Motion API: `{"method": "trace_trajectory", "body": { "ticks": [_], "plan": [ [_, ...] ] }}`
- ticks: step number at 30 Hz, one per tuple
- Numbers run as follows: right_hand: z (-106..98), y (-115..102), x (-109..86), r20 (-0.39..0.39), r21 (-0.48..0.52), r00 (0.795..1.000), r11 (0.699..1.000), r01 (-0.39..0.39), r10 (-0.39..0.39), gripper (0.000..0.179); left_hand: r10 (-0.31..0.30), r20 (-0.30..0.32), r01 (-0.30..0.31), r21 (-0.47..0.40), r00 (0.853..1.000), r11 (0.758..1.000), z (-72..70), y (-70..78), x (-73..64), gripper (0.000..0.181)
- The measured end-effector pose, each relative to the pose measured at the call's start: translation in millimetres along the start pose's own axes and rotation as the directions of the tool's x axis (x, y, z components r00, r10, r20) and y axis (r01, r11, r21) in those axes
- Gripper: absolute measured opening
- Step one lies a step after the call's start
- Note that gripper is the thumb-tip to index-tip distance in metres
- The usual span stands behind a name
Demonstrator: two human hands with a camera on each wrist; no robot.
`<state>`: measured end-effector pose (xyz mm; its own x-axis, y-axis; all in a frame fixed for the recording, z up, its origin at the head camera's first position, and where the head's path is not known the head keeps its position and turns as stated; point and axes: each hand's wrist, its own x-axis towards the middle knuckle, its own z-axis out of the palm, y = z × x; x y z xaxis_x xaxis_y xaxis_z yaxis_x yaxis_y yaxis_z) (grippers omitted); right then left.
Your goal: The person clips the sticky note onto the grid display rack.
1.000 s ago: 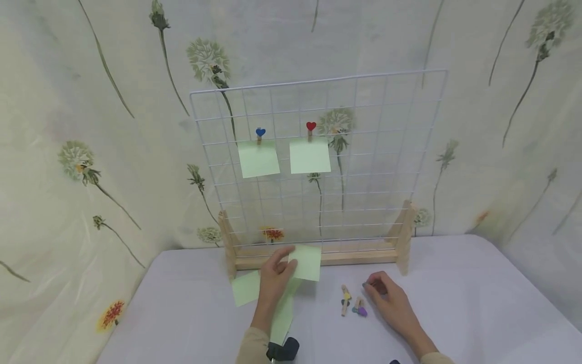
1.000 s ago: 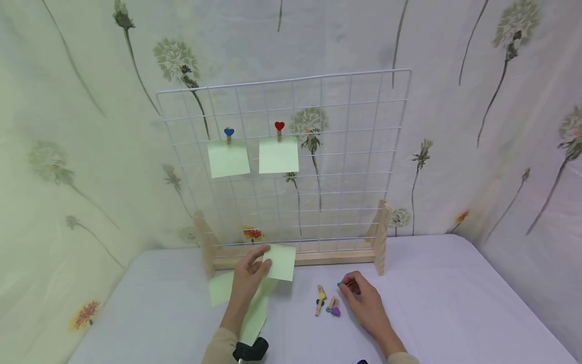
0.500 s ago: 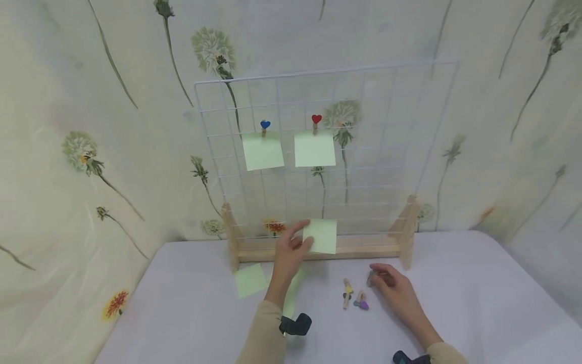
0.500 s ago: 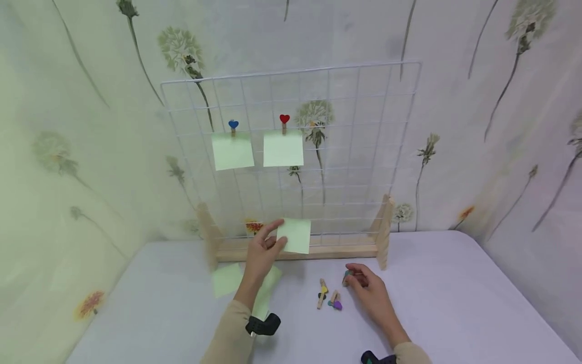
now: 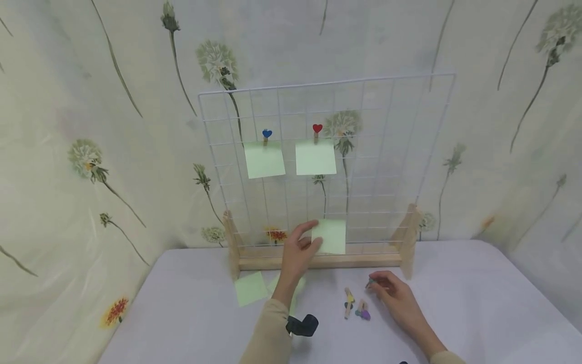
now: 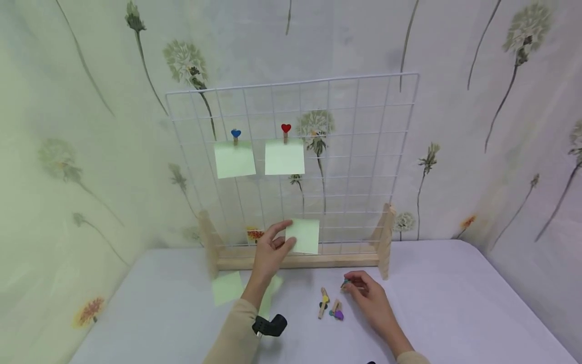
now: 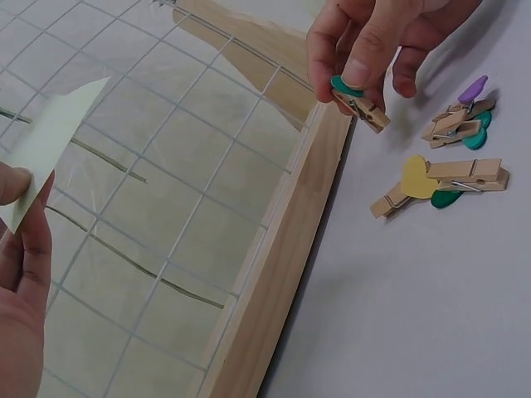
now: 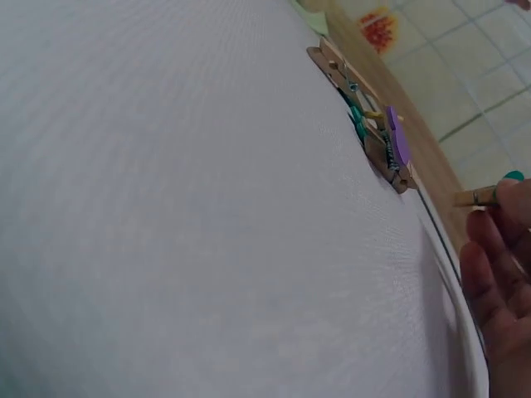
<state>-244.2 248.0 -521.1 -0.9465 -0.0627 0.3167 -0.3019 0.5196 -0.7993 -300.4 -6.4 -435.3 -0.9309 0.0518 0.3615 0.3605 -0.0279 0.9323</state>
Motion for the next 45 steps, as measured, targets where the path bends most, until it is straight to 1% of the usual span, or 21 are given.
{"method": "trace_trajectory", "body": {
  "ticks": [5,7,10,12,15,17,21,25,26,30,33,34,37,40,44,45],
  "plan": [
    [0,2,-0.1,0.004,0.065,1.0,0.998,0.02,-0.02,0.025,-0.019,-0.001,0.019,0.014,1.0,1.0,3.9,3.1,1.8,0.04],
    [0,3,0.3,0.004,0.069,1.0,0.997,0.024,-0.024,0.025,-0.022,-0.003,0.022,0.019,1.0,1.0,5.6,5.1,2.9,0.04],
    [-1,5,2.2,-0.002,0.047,0.999,0.998,0.034,-0.034,0.023,-0.005,-0.004,0.005,0.028,1.0,1.0,7.7,10.7,4.5,0.04],
    [-4,5,4.7,-0.012,0.032,0.999,0.998,0.053,-0.052,0.023,0.016,-0.006,-0.016,0.037,1.0,0.999,9.2,20.3,3.6,0.039],
    [-9,0,9.6,-0.04,-0.011,0.994,0.995,0.101,-0.101,0.022,0.056,0.005,-0.056,0.042,0.998,0.998,11.4,33.0,3.0,0.038],
    [-12,-4,13.1,-0.063,-0.036,0.987,0.989,0.144,-0.146,0.023,0.077,0.01,-0.077,0.039,0.997,0.996,12.5,40.0,1.9,0.037],
    [-19,-13,20.8,-0.109,-0.084,0.974,0.978,0.191,-0.2,0.026,0.104,0.011,-0.104,0.022,0.995,0.994,15.5,44.2,4.0,0.034],
    [-28,-21,28.7,-0.12,-0.146,0.973,0.973,0.179,-0.197,0.026,0.085,0.012,-0.086,0.022,0.996,0.996,19.1,47.1,6.2,0.03],
    [-31,-23,30.8,-0.121,-0.16,0.973,0.971,0.178,-0.199,0.026,0.076,0.011,-0.076,0.024,0.997,0.997,20.1,47.4,6.8,0.029],
    [-43,-32,39.2,-0.119,-0.19,0.968,0.962,0.195,-0.22,0.024,0.078,-0.001,-0.078,0.035,0.997,0.996,25.2,29.5,15.4,0.024],
    [-53,-40,46.0,-0.119,-0.199,0.965,0.958,0.206,-0.232,0.024,0.097,-0.003,-0.097,0.037,0.995,0.995,29.6,17.3,21.5,0.023],
    [-56,-43,48.3,-0.118,-0.204,0.964,0.956,0.211,-0.238,0.024,0.099,-0.003,-0.099,0.042,0.995,0.994,31.0,18.3,21.8,0.023],
    [-66,-53,55.8,-0.122,-0.208,0.959,0.952,0.225,-0.254,0.025,0.125,0.005,-0.125,0.057,0.992,0.991,34.9,24.7,21.5,0.023],
    [-75,-64,62.4,-0.127,-0.214,0.952,0.945,0.249,-0.279,0.025,0.156,0.014,-0.156,0.08,0.988,0.984,37.5,40.7,16.7,0.024],
    [-85,-77,69.3,-0.14,-0.218,0.936,0.932,0.289,-0.323,0.025,0.147,0.034,-0.15,0.106,0.988,0.983,38.8,60.5,11.5,0.027],
    [-87,-79,70.6,-0.143,-0.216,0.931,0.929,0.301,-0.335,0.025,0.144,0.038,-0.147,0.111,0.989,0.983,39.1,62.3,11.6,0.027]
  ]
}}
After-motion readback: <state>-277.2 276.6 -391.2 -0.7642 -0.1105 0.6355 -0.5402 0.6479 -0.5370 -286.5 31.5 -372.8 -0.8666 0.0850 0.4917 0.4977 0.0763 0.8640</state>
